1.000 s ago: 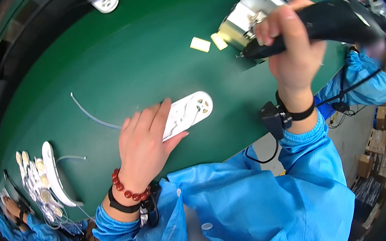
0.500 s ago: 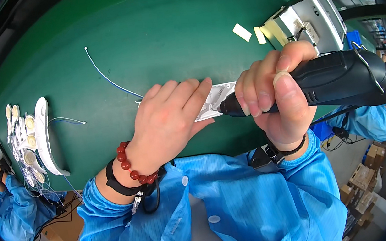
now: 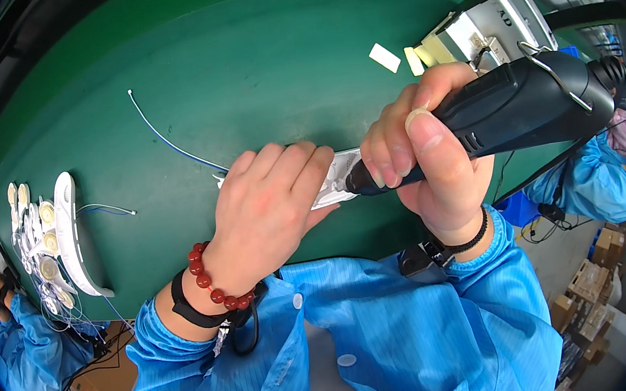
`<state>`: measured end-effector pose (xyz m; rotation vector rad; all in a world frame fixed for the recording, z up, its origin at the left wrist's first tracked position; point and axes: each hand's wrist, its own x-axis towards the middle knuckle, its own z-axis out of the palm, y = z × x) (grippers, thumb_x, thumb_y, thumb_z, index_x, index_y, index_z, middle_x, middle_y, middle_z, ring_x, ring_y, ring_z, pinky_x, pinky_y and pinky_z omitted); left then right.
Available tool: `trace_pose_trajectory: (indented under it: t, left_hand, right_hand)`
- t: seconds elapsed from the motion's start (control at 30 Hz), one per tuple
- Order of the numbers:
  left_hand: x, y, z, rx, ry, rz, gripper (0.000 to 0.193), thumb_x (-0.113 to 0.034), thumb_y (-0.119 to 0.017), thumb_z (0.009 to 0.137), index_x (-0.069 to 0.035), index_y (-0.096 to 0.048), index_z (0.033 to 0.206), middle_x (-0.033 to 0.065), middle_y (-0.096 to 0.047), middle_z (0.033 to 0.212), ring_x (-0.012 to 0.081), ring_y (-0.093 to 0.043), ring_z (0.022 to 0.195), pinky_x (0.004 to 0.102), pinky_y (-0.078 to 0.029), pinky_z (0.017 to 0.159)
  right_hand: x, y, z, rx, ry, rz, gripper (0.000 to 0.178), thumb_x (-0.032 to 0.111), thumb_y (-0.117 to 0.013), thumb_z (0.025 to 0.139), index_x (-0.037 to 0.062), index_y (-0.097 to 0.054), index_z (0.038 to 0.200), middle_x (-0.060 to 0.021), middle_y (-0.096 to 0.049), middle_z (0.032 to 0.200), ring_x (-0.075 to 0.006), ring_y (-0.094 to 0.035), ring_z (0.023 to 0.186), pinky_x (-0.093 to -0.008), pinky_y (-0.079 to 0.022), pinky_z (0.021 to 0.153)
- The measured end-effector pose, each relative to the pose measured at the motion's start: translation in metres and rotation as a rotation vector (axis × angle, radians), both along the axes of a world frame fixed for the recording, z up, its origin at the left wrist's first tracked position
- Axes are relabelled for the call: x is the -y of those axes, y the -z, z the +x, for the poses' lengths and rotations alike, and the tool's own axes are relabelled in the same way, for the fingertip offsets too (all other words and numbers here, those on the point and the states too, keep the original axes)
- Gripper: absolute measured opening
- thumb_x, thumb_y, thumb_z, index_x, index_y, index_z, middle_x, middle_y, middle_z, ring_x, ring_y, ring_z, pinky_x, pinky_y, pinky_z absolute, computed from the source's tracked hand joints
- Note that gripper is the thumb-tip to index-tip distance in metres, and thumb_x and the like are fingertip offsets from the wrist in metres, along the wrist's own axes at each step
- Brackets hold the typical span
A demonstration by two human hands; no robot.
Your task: Assembling small plastic housings using an electric screwdriver and applying labels from a feeder machine.
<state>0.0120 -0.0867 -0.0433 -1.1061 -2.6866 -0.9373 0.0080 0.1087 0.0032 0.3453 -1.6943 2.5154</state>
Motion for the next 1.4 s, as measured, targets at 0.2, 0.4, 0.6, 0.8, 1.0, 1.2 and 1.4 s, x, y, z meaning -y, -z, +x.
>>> trace_pose_trajectory:
  t: [0.2, 0.4, 0.6, 0.8, 1.0, 1.2, 1.4]
  left_hand:
    - [-0.001, 0.002, 0.001, -0.006, -0.002, -0.005, 0.057, -0.026, -0.082, 0.064, -0.006, -0.065, 0.114, 0.005, -0.063, 0.109, 0.02, -0.06, 0.091, 0.0339, -0.045, 0.076]
    - [0.0, 0.002, 0.001, -0.005, -0.003, -0.005, 0.057, -0.026, -0.082, 0.064, -0.005, -0.065, 0.115, 0.0053, -0.063, 0.109, 0.0204, -0.06, 0.091, 0.0339, -0.045, 0.076]
    - [0.001, 0.001, -0.001, 0.019, -0.004, 0.022, 0.063, -0.026, -0.084, 0.063, -0.004, -0.064, 0.119, 0.0066, -0.063, 0.109, 0.0218, -0.061, 0.09, 0.0348, -0.047, 0.077]
    - [0.002, 0.003, -0.003, 0.009, -0.006, 0.03, 0.065, -0.027, -0.084, 0.064, -0.003, -0.064, 0.122, 0.0065, -0.063, 0.108, 0.0219, -0.06, 0.09, 0.035, -0.047, 0.076]
    - [0.002, 0.004, -0.004, 0.011, -0.007, 0.035, 0.065, -0.027, -0.084, 0.064, -0.003, -0.065, 0.122, 0.0057, -0.062, 0.108, 0.0217, -0.06, 0.089, 0.0349, -0.046, 0.075]
    - [0.002, 0.006, -0.003, 0.005, -0.003, 0.041, 0.067, -0.027, -0.085, 0.063, -0.003, -0.064, 0.122, 0.0057, -0.062, 0.108, 0.0217, -0.061, 0.089, 0.0353, -0.047, 0.075]
    - [0.003, 0.008, -0.005, 0.001, 0.004, 0.047, 0.069, -0.027, -0.085, 0.063, -0.003, -0.064, 0.124, 0.0062, -0.063, 0.108, 0.0221, -0.061, 0.089, 0.0356, -0.048, 0.076]
  right_hand:
    - [0.001, 0.003, 0.0, 0.021, -0.002, -0.002, 0.018, 0.013, -0.059, 0.097, 0.0062, -0.045, 0.107, -0.0068, -0.049, 0.068, -0.0148, -0.046, 0.052, -0.0329, -0.045, 0.053]
    - [0.001, 0.003, -0.002, 0.0, 0.0, 0.003, 0.018, 0.012, -0.058, 0.097, 0.0058, -0.045, 0.107, -0.0068, -0.049, 0.068, -0.0148, -0.046, 0.052, -0.0328, -0.045, 0.052]
    - [0.003, 0.005, 0.002, -0.088, -0.003, 0.003, 0.02, 0.012, -0.06, 0.098, 0.0066, -0.043, 0.107, -0.0074, -0.051, 0.07, -0.0151, -0.048, 0.053, -0.0335, -0.046, 0.052]
    - [0.008, 0.002, 0.017, -0.207, -0.017, 0.084, 0.026, 0.011, -0.066, 0.096, 0.0087, -0.041, 0.107, -0.0068, -0.054, 0.074, -0.0164, -0.052, 0.058, -0.0354, -0.049, 0.057]
    - [0.008, 0.005, 0.021, -0.195, 0.001, 0.067, 0.028, 0.012, -0.068, 0.096, 0.0098, -0.041, 0.106, -0.0059, -0.055, 0.075, -0.0165, -0.053, 0.061, -0.0352, -0.05, 0.059]
    - [0.009, 0.009, 0.019, -0.222, -0.006, 0.029, 0.028, 0.01, -0.068, 0.095, 0.0088, -0.043, 0.107, -0.0063, -0.055, 0.075, -0.0165, -0.053, 0.06, -0.0349, -0.05, 0.057]
    - [0.008, 0.013, 0.02, -0.301, -0.044, 0.059, 0.028, 0.01, -0.068, 0.095, 0.0082, -0.044, 0.11, -0.0075, -0.057, 0.076, -0.0171, -0.056, 0.061, -0.0348, -0.05, 0.058]
